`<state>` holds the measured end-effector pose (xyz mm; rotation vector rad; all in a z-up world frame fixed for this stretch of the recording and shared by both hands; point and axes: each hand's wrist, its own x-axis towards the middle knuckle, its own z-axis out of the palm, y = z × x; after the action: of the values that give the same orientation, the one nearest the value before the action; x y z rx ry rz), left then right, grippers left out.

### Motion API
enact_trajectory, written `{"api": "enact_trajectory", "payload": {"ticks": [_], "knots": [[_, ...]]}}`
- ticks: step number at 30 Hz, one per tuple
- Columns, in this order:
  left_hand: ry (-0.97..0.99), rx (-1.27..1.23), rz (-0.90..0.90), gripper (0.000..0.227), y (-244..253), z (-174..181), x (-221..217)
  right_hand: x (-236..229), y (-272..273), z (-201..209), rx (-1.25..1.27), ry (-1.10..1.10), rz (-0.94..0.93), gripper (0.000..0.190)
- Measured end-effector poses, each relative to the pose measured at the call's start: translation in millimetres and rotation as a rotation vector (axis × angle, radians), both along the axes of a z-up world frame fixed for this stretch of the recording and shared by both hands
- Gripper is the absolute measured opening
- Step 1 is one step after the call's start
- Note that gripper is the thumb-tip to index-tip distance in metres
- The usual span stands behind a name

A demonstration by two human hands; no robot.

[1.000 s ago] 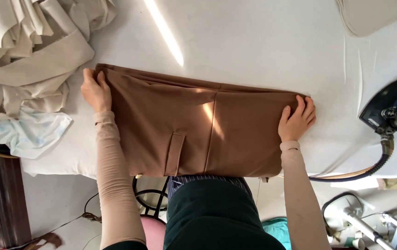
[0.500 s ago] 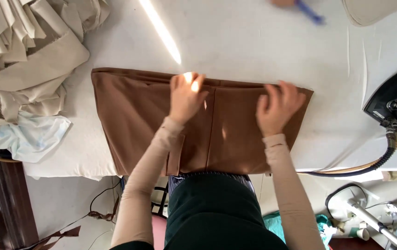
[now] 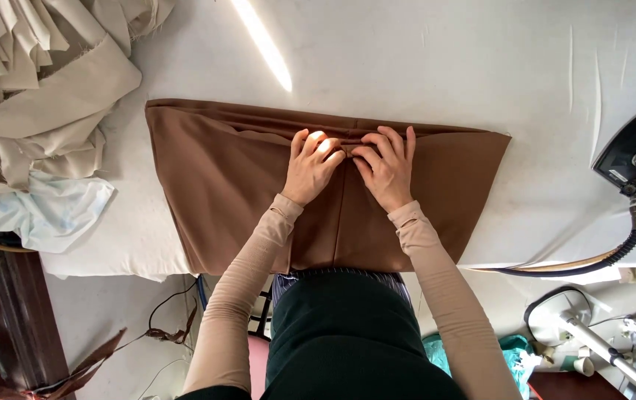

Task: The person irons a brown garment on a table and then folds it, smoothing the fabric with their hands.

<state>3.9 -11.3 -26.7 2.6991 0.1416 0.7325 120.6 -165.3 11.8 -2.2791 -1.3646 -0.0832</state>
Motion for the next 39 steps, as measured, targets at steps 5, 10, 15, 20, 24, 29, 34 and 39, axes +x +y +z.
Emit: {"api": "enact_trajectory", "payload": {"ticks": [5,10,15,20,24,29,34,39], "knots": [[-0.006,0.008,-0.023,0.005,1.5,-4.1,2.1,0.8,0.7,1.7,0.030,0.026,0.014,0.010],[0.059,-0.105,-0.008,0.009,9.4,10.2,15.0,7.7,4.0,-5.5,0.042,0.040,-0.024,0.004],[0.139,-0.084,0.085,0.016,24.4,-8.9,42.8,29.2,18.4,-16.9,0.028,0.065,-0.082,0.016],[0.070,-0.045,0.018,0.014,31.0,-2.1,49.4,28.2,8.6,-1.0,0.027,-0.036,-0.077,0.012],[-0.097,0.018,-0.251,0.013,15.5,15.9,38.7,4.6,-17.1,5.4,0.030,-0.013,0.023,0.012],[-0.063,0.107,-0.308,0.016,26.5,23.6,39.4,35.3,-71.0,-13.4,-0.176,0.035,-0.020,0.039],[0.052,0.098,-0.218,0.021,26.1,16.0,39.3,88.9,-120.6,-14.4,-0.351,0.074,-0.191,0.049],[0.094,-0.045,-0.105,0.007,18.5,10.3,52.4,112.5,-147.4,-23.0,-0.378,0.163,-0.307,0.051]]}}
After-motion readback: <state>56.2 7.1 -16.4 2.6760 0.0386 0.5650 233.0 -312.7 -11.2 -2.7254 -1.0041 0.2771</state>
